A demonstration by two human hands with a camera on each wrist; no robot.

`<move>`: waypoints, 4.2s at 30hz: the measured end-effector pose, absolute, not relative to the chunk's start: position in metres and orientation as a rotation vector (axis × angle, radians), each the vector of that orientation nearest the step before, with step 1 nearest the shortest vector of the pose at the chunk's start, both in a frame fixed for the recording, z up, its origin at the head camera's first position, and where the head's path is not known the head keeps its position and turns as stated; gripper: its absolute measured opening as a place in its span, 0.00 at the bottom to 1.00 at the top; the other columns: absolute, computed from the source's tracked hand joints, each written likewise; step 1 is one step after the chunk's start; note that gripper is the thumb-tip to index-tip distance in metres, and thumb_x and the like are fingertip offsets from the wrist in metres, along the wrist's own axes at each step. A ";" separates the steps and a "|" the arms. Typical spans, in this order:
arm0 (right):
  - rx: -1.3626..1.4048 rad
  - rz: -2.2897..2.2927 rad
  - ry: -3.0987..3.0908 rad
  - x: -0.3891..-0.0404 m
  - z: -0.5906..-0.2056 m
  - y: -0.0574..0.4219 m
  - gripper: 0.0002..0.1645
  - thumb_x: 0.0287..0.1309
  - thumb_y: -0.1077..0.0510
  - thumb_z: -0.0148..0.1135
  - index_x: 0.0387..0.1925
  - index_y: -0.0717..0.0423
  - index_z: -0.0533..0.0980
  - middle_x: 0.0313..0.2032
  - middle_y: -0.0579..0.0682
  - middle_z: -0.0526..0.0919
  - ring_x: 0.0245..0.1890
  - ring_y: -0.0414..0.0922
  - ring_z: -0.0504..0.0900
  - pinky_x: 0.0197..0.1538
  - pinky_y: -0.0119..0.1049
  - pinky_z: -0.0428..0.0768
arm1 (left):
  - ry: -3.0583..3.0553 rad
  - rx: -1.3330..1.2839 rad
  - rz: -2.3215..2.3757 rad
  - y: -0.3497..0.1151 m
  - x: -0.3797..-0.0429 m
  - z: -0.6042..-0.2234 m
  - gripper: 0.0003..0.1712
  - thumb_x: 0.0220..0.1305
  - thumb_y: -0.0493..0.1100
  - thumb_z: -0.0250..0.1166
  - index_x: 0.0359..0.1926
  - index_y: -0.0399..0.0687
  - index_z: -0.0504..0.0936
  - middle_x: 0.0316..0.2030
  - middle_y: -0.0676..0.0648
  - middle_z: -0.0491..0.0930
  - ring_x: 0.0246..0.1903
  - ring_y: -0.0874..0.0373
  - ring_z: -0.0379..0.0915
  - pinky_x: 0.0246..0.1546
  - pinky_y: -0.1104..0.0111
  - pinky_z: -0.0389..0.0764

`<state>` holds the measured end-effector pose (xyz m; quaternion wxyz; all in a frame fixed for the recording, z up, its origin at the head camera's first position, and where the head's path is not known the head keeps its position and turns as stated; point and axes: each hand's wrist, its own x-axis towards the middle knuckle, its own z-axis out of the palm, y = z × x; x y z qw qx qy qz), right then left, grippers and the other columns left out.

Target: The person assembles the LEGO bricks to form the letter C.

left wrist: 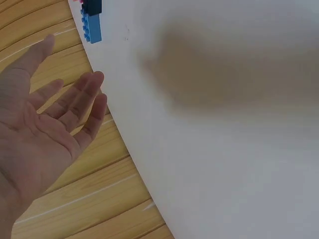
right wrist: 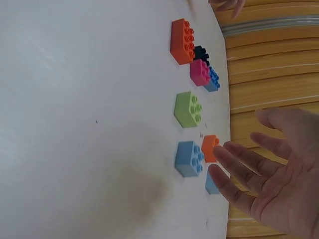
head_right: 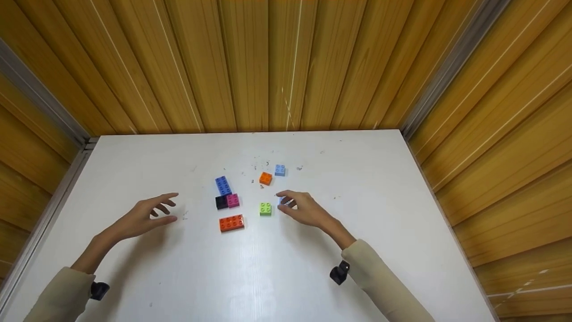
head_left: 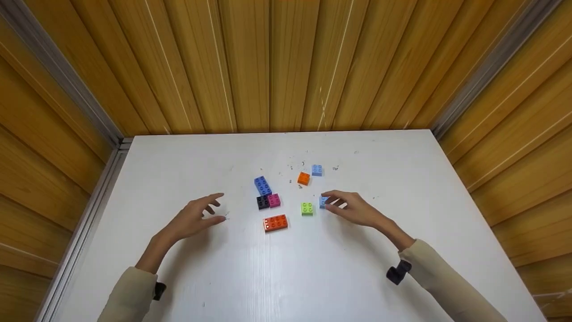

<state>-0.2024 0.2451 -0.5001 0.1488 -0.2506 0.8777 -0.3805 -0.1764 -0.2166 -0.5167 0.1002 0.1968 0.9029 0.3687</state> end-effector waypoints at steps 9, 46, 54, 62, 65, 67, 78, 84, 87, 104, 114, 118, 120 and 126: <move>-0.836 -1.177 2.388 -0.191 -0.525 0.198 0.25 0.74 0.56 0.58 0.64 0.66 0.74 0.53 0.65 0.84 0.51 0.57 0.86 0.51 0.43 0.85 | 2.523 0.657 1.195 -0.176 -0.172 -0.541 0.36 0.71 0.49 0.66 0.72 0.37 0.68 0.57 0.35 0.81 0.50 0.43 0.82 0.51 0.51 0.82; -0.615 -1.137 2.633 -0.166 -0.562 0.161 0.21 0.60 0.65 0.68 0.56 0.64 0.80 0.43 0.55 0.88 0.39 0.45 0.84 0.42 0.30 0.80 | 2.582 0.692 1.102 -0.088 -0.178 -0.568 0.19 0.62 0.45 0.74 0.53 0.44 0.85 0.44 0.45 0.85 0.38 0.56 0.76 0.38 0.70 0.76; -0.583 -1.217 2.648 -0.173 -0.550 0.181 0.19 0.64 0.65 0.65 0.56 0.65 0.80 0.46 0.58 0.87 0.40 0.48 0.85 0.43 0.29 0.82 | 2.577 0.656 1.090 -0.085 -0.178 -0.568 0.20 0.61 0.46 0.74 0.53 0.45 0.85 0.44 0.47 0.84 0.38 0.57 0.76 0.37 0.71 0.76; -0.594 -1.315 2.738 -0.186 -0.544 0.192 0.20 0.60 0.67 0.69 0.54 0.65 0.80 0.48 0.62 0.84 0.38 0.50 0.85 0.42 0.30 0.82 | 2.601 0.658 1.059 -0.083 -0.177 -0.567 0.21 0.61 0.47 0.75 0.53 0.45 0.86 0.43 0.47 0.84 0.35 0.60 0.74 0.35 0.71 0.74; -0.586 -1.319 2.767 -0.189 -0.547 0.192 0.22 0.58 0.68 0.70 0.55 0.65 0.80 0.50 0.62 0.82 0.36 0.47 0.83 0.41 0.29 0.81 | 2.595 0.664 1.057 -0.081 -0.177 -0.568 0.21 0.61 0.49 0.75 0.52 0.46 0.86 0.43 0.47 0.84 0.35 0.61 0.72 0.36 0.71 0.73; -0.578 -1.312 2.776 -0.190 -0.549 0.192 0.24 0.58 0.69 0.70 0.57 0.64 0.79 0.52 0.62 0.81 0.35 0.46 0.83 0.41 0.29 0.82 | 2.592 0.658 1.053 -0.080 -0.177 -0.568 0.21 0.61 0.50 0.74 0.53 0.46 0.86 0.43 0.47 0.83 0.35 0.61 0.71 0.36 0.71 0.72; -0.550 -1.180 2.787 -0.192 -0.561 0.193 0.27 0.56 0.71 0.70 0.59 0.64 0.79 0.58 0.60 0.83 0.42 0.46 0.83 0.46 0.35 0.84 | 2.611 0.720 1.035 -0.071 -0.177 -0.568 0.22 0.61 0.49 0.75 0.54 0.46 0.86 0.41 0.47 0.83 0.36 0.60 0.71 0.37 0.72 0.73; -0.534 -1.210 2.769 -0.192 -0.565 0.190 0.24 0.55 0.70 0.71 0.55 0.60 0.81 0.54 0.56 0.83 0.41 0.45 0.82 0.45 0.35 0.83 | 2.631 0.759 1.030 -0.073 -0.176 -0.567 0.20 0.63 0.47 0.73 0.55 0.47 0.86 0.42 0.47 0.83 0.38 0.58 0.74 0.40 0.71 0.75; -0.556 -1.218 2.741 -0.191 -0.565 0.188 0.23 0.55 0.68 0.73 0.54 0.58 0.81 0.52 0.54 0.84 0.40 0.44 0.81 0.45 0.33 0.81 | 2.643 0.765 1.033 -0.075 -0.175 -0.566 0.19 0.63 0.46 0.73 0.54 0.46 0.86 0.42 0.46 0.83 0.39 0.56 0.76 0.40 0.69 0.75; -0.768 -1.285 2.619 -0.182 -0.554 0.197 0.25 0.57 0.68 0.71 0.58 0.64 0.79 0.51 0.58 0.86 0.38 0.46 0.84 0.43 0.31 0.83 | 2.659 0.825 1.000 -0.072 -0.181 -0.566 0.20 0.63 0.47 0.73 0.54 0.46 0.86 0.42 0.46 0.83 0.36 0.57 0.75 0.37 0.70 0.74; -0.845 -1.292 2.574 -0.178 -0.555 0.190 0.24 0.56 0.65 0.74 0.56 0.62 0.82 0.48 0.56 0.86 0.38 0.48 0.85 0.44 0.32 0.84 | 2.661 0.776 1.003 -0.074 -0.182 -0.564 0.19 0.63 0.47 0.73 0.54 0.48 0.86 0.42 0.47 0.83 0.39 0.56 0.76 0.41 0.68 0.75; -0.820 -1.300 2.548 -0.178 -0.554 0.185 0.24 0.55 0.64 0.75 0.54 0.62 0.83 0.46 0.56 0.86 0.38 0.49 0.85 0.42 0.29 0.83 | 2.656 0.752 1.009 -0.074 -0.180 -0.565 0.19 0.63 0.47 0.73 0.54 0.48 0.87 0.42 0.47 0.82 0.38 0.57 0.75 0.39 0.69 0.74; -0.814 -1.295 2.534 -0.180 -0.553 0.184 0.23 0.54 0.63 0.76 0.53 0.62 0.83 0.45 0.57 0.86 0.38 0.49 0.85 0.41 0.28 0.82 | 2.651 0.732 1.013 -0.074 -0.180 -0.565 0.19 0.62 0.46 0.74 0.54 0.48 0.87 0.41 0.47 0.82 0.36 0.58 0.74 0.37 0.71 0.73; -0.772 -1.242 2.509 -0.184 -0.549 0.181 0.23 0.52 0.60 0.78 0.51 0.61 0.85 0.40 0.55 0.85 0.36 0.47 0.83 0.40 0.27 0.80 | 2.633 0.710 1.031 -0.073 -0.178 -0.567 0.20 0.61 0.46 0.75 0.53 0.47 0.87 0.40 0.47 0.82 0.34 0.59 0.74 0.34 0.73 0.72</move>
